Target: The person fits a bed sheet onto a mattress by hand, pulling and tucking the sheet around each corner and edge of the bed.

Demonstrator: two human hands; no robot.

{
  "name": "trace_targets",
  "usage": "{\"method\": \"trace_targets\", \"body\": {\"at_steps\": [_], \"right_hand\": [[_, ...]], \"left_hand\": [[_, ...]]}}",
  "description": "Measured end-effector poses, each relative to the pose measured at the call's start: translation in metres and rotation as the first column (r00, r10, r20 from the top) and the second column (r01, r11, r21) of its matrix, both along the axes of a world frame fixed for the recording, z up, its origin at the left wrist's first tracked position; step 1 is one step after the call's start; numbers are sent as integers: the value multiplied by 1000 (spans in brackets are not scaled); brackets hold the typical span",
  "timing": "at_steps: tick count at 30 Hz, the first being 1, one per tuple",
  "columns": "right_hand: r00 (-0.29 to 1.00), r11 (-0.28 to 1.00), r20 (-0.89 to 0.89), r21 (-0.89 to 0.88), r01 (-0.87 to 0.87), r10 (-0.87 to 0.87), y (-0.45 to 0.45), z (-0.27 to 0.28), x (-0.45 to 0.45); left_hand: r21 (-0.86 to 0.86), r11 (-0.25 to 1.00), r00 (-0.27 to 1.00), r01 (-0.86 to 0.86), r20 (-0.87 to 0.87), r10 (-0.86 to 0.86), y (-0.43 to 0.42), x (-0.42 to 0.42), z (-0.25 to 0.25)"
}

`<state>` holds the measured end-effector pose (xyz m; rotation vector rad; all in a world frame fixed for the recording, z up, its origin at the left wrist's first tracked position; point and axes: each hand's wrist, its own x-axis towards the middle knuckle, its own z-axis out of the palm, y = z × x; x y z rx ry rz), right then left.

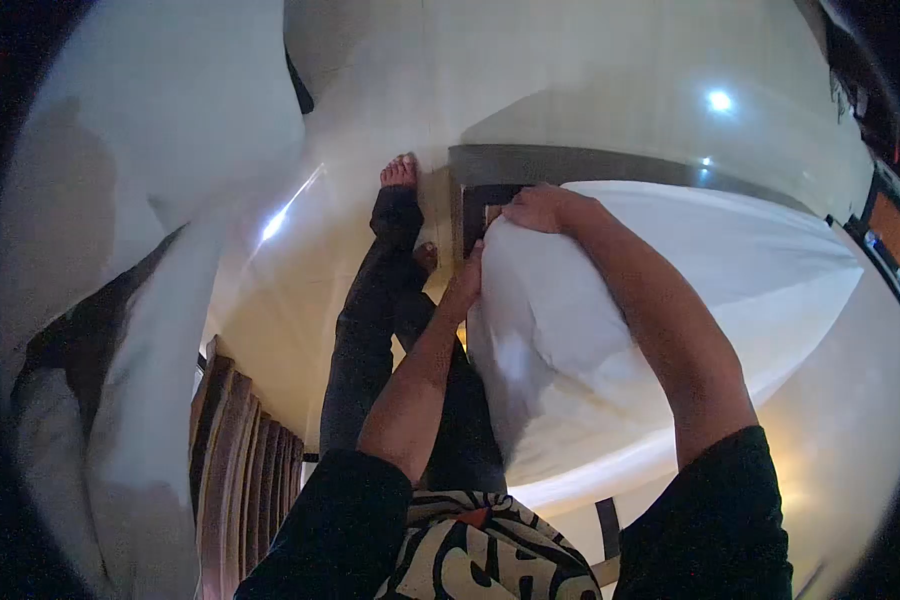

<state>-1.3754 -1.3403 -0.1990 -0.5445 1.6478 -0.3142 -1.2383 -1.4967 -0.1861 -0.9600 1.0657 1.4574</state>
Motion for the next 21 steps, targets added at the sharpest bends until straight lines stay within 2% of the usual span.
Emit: {"method": "trace_targets", "body": {"at_steps": [1, 3, 4, 5, 8, 9, 11, 12, 13, 16, 17, 20, 21], "right_hand": [[1000, 1000, 2, 0, 1, -1, -2, 1, 0], [998, 985, 50, 173, 14, -23, -10, 15, -6], [997, 966, 62, 257, 17, -35, -14, 19, -15], [997, 966, 66, 257, 20, -38, -17, 23, -21], [970, 966, 229, 258, 18, -79, -22, 29, -33], [969, 966, 233, 259, 19, -81, -18, 18, -27], [965, 967, 200, 224, 123, -170, -6, -11, -5], [962, 964, 173, 203, 173, -210, -6, -8, -8], [966, 964, 158, 204, 171, -204, -3, -3, -13], [984, 948, -129, 277, 155, -123, -12, 72, -18], [984, 946, -132, 286, 154, -121, -8, 85, -18], [962, 911, -261, 371, 181, -84, 13, 115, -18], [960, 910, -266, 371, 184, -85, 18, 112, -15]], "left_hand": [[0, 1000, 1000, 1, 2, -1, 0, 11, -11], [-159, 982, 983, 100, -139, -122, 2, 60, -55], [-244, 960, 959, 135, -210, -188, 1, 61, -62], [-244, 960, 959, 139, -207, -192, 1, 68, -65], [-402, 903, 900, 150, -323, -293, -6, 60, -35], [-400, 904, 900, 154, -320, -295, -5, 57, -26], [-443, 894, 933, -64, -344, -103, 5, 50, -3], [-459, 870, 929, -180, -369, -2, 9, 44, 4], [-454, 870, 924, -192, -382, 5, 9, 37, 9], [-377, 855, 896, -355, -397, 197, 2, 40, 32], [-369, 858, 895, -357, -397, 202, 7, 39, 33], [-491, 858, 953, -150, -303, -6, 25, 46, 21], [-490, 858, 951, -152, -308, -7, 24, 46, 21]]}}
